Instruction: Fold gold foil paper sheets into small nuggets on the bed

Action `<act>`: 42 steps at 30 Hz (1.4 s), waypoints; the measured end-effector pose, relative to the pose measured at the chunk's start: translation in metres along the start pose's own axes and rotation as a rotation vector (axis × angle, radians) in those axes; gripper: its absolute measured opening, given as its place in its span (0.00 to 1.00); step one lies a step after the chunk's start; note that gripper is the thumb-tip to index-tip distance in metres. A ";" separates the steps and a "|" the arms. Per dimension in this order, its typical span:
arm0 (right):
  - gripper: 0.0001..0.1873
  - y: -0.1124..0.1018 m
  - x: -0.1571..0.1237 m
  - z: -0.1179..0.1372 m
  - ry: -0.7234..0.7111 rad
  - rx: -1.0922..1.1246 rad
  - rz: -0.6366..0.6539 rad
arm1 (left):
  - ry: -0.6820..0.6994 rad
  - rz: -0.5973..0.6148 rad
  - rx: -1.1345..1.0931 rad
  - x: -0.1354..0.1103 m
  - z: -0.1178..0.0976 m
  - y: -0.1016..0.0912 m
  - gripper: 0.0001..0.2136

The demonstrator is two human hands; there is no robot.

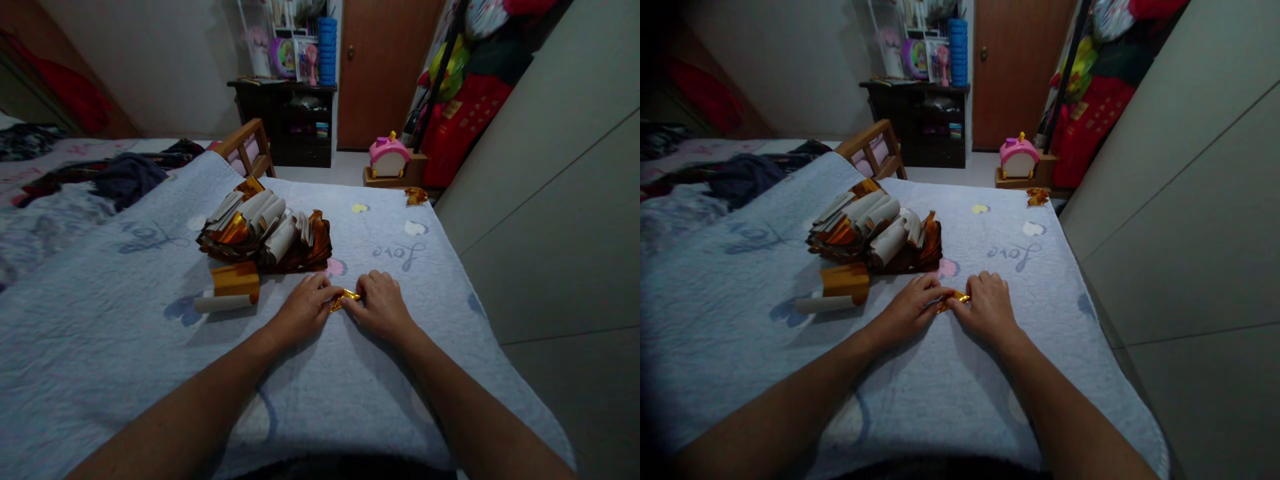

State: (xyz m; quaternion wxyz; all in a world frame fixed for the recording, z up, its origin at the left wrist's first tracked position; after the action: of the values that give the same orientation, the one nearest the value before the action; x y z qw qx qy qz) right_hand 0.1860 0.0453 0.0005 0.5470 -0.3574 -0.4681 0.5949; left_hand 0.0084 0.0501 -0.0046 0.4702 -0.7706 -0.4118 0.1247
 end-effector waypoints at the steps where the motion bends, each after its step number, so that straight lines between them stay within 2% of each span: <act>1: 0.18 0.000 -0.001 0.002 0.005 -0.022 -0.014 | 0.005 0.003 -0.006 0.000 0.000 0.000 0.16; 11: 0.19 0.000 -0.002 0.007 0.018 -0.083 -0.018 | 0.038 0.094 -0.077 0.003 0.000 -0.011 0.15; 18: 0.18 0.000 -0.002 0.008 0.027 -0.086 -0.017 | 0.020 0.076 -0.046 0.002 -0.001 -0.007 0.14; 25: 0.17 0.001 -0.002 0.006 0.042 -0.085 -0.010 | 0.007 -0.013 0.021 0.001 0.002 0.002 0.12; 42: 0.09 -0.002 -0.001 -0.019 0.104 -0.038 -0.004 | -0.005 -0.006 0.092 -0.002 0.000 0.004 0.14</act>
State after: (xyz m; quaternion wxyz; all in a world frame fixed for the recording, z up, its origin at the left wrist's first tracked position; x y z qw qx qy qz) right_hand 0.2046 0.0475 -0.0039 0.5650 -0.3972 -0.4508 0.5655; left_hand 0.0089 0.0482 -0.0083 0.5043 -0.7465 -0.4095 0.1441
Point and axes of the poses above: each hand's wrist, its own x-axis towards the middle knuckle, its own y-axis out of the palm, z = x × y, the point moved 3 cm from there along x, towards the middle knuckle, and after that the axes turned 5 degrees about y, right-handed, at the moved point
